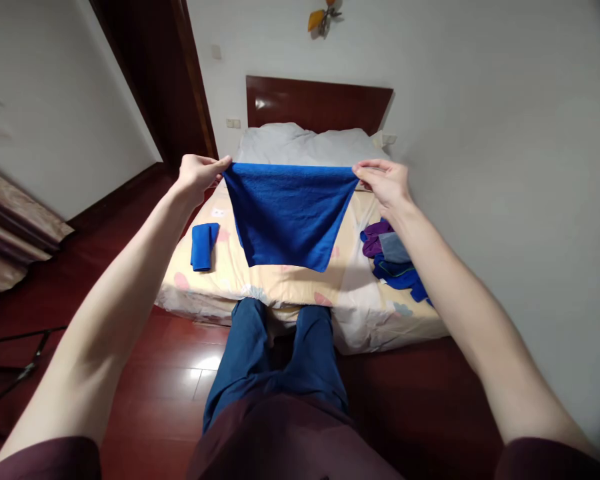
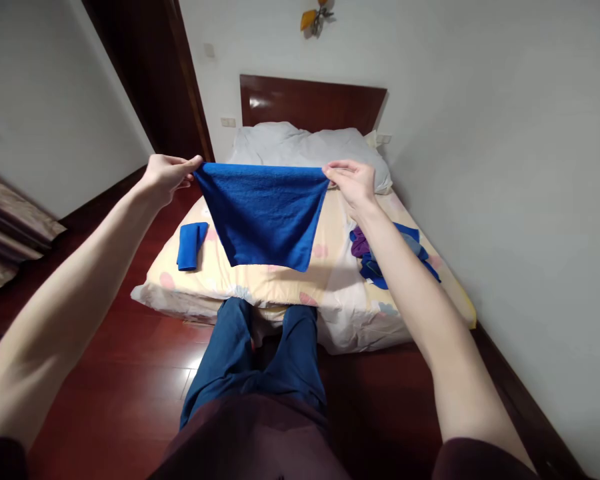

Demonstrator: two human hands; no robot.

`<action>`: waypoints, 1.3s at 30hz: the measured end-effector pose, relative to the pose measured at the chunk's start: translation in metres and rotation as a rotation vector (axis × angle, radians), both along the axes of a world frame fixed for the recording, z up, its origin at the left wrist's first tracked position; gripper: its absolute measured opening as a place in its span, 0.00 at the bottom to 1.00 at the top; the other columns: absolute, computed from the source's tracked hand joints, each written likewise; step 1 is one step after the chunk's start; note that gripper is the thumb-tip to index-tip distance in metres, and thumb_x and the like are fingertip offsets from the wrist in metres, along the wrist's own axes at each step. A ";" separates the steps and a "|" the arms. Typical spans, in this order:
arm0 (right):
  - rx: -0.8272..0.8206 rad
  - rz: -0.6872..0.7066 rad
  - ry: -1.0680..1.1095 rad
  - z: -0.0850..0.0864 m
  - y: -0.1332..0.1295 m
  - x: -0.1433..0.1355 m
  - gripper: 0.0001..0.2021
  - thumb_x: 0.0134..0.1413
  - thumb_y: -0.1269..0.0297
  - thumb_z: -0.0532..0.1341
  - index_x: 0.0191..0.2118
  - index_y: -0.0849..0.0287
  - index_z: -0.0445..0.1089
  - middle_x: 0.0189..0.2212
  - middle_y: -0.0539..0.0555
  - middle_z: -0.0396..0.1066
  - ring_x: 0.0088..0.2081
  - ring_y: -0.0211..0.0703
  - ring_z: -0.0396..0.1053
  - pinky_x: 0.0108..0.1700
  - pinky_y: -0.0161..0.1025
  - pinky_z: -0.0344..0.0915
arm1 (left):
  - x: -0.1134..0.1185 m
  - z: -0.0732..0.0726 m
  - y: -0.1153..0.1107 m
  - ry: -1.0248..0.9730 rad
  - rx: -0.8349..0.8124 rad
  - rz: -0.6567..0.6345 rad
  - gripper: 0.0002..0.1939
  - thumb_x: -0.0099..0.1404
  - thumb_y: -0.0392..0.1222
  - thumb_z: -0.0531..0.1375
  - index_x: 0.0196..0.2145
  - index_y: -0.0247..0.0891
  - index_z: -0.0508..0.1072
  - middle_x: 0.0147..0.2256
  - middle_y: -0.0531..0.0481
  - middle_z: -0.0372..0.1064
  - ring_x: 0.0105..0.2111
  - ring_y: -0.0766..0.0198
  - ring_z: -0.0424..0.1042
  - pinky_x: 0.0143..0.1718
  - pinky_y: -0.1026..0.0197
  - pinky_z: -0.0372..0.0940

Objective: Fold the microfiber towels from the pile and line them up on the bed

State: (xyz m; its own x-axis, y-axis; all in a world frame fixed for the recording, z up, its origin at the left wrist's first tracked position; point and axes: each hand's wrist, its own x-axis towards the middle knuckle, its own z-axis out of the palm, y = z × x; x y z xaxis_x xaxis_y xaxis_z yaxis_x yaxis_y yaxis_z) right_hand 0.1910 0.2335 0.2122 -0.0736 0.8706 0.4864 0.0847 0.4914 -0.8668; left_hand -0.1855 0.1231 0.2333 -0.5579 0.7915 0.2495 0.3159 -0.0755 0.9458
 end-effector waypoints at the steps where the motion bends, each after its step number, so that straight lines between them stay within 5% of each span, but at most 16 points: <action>1: -0.001 -0.008 0.003 -0.003 0.002 0.005 0.16 0.47 0.57 0.76 0.36 0.58 0.73 0.30 0.53 0.78 0.30 0.41 0.76 0.33 0.38 0.76 | 0.004 -0.001 0.003 -0.013 -0.007 -0.030 0.18 0.59 0.49 0.73 0.30 0.32 0.72 0.23 0.51 0.67 0.28 0.66 0.68 0.40 0.57 0.69; 9: -0.069 -0.090 -0.019 -0.010 -0.015 0.038 0.16 0.45 0.56 0.76 0.35 0.58 0.75 0.29 0.51 0.77 0.28 0.38 0.76 0.29 0.33 0.75 | 0.029 -0.003 0.008 -0.150 -0.007 -0.231 0.12 0.63 0.40 0.71 0.32 0.28 0.75 0.29 0.43 0.73 0.37 0.59 0.78 0.48 0.52 0.71; 16: -0.228 -0.054 -0.068 -0.034 -0.053 0.073 0.16 0.42 0.58 0.77 0.33 0.59 0.76 0.27 0.53 0.77 0.27 0.42 0.77 0.27 0.35 0.76 | 0.031 -0.020 -0.014 -0.069 -0.072 -0.424 0.08 0.65 0.34 0.68 0.37 0.22 0.79 0.31 0.41 0.76 0.33 0.64 0.76 0.53 0.46 0.70; 22: -0.359 -0.047 -0.095 -0.051 -0.059 0.080 0.18 0.41 0.56 0.78 0.34 0.59 0.76 0.25 0.53 0.77 0.26 0.42 0.77 0.27 0.35 0.77 | 0.029 -0.038 -0.002 -0.039 -0.172 -0.405 0.12 0.62 0.35 0.71 0.38 0.19 0.79 0.30 0.41 0.75 0.33 0.61 0.77 0.51 0.43 0.71; 27: -0.429 -0.052 -0.089 -0.070 -0.032 0.067 0.17 0.43 0.58 0.78 0.33 0.61 0.75 0.24 0.53 0.76 0.25 0.41 0.77 0.27 0.33 0.77 | 0.022 -0.066 0.027 -0.074 -0.228 -0.395 0.12 0.62 0.37 0.72 0.35 0.22 0.79 0.28 0.43 0.75 0.33 0.61 0.77 0.52 0.43 0.72; 33: -0.465 -0.070 -0.063 -0.109 0.041 0.030 0.14 0.49 0.61 0.76 0.34 0.59 0.72 0.24 0.51 0.75 0.27 0.39 0.78 0.30 0.31 0.77 | 0.018 -0.101 0.089 -0.096 -0.164 -0.322 0.08 0.64 0.29 0.68 0.36 0.16 0.76 0.26 0.45 0.72 0.31 0.64 0.75 0.52 0.42 0.71; 39: -0.201 -0.154 -0.036 -0.122 0.098 0.004 0.16 0.59 0.49 0.67 0.41 0.57 0.72 0.33 0.52 0.77 0.38 0.42 0.80 0.35 0.34 0.76 | 0.012 -0.093 0.129 0.014 0.020 -0.218 0.15 0.71 0.36 0.63 0.42 0.12 0.74 0.31 0.43 0.73 0.35 0.67 0.75 0.53 0.48 0.69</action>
